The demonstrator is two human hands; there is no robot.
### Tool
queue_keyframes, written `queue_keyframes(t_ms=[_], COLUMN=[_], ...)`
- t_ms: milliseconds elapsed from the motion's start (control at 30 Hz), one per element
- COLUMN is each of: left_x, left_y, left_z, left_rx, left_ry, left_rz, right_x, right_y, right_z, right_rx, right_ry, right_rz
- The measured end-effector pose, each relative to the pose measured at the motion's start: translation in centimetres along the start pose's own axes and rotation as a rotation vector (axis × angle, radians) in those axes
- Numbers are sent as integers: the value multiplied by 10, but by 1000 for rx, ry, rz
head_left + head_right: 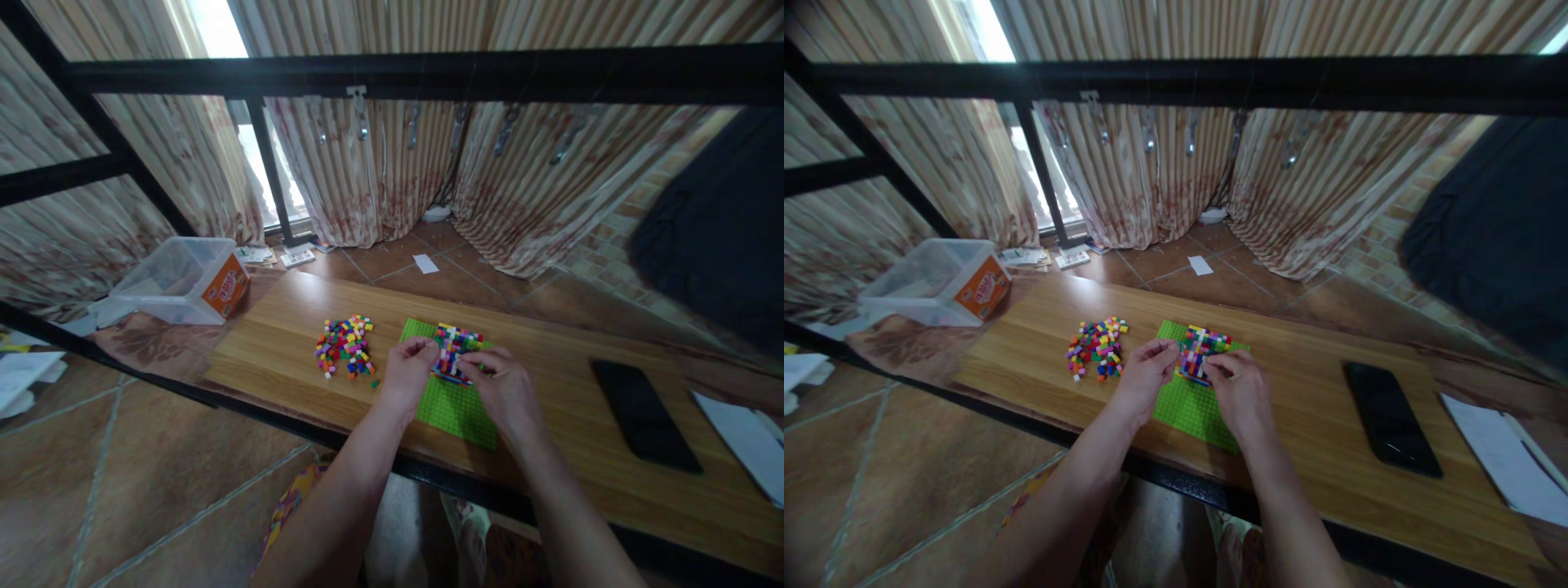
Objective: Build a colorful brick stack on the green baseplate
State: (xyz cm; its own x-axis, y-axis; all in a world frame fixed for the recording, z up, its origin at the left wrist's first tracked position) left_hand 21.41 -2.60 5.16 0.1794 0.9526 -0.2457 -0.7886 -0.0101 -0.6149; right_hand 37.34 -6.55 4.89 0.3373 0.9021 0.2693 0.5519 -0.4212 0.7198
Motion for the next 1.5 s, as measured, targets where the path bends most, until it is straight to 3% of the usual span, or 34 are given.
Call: queue_keyframes(t_ms=[400,667,967,1100,1233,1367,1500], left_x=[1,2,1,0,0,0,-2], left_y=[3,3,3,3,1,-5,-10], left_z=[0,-2,-6,-9,-11,-14,-15], left_rx=[71,46,93,133,149,129,115], left_ry=[5,20,22,8,2,13,23], left_rz=[-7,-9,-36,-57,-69,-137,-189], right_x=[4,-13,-27,-25,-21,-17,-16], right_y=[-9,-6,-8,1,11,4,2], right_z=[5,-14,-26,-25,-20,-15,-14], right_rx=[-118,-405,-607,-460,-40,347,496], right_ry=[55,322,320,249,82,-135,-237], right_rz=[129,245,228,197,160,-1,-45])
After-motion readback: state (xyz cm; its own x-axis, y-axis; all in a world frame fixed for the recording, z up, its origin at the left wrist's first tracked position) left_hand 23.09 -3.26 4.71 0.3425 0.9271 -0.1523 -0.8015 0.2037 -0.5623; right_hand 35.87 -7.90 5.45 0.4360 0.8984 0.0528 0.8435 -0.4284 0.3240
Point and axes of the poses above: each hand's wrist, its own x-axis towards the middle knuckle, its own y-axis out of the back of the hand, z = x × y, the point moved 6 cm from there along x, towards the middle knuckle, and after that the axes turned 12 degrees about -x, right-handed, at the moved point
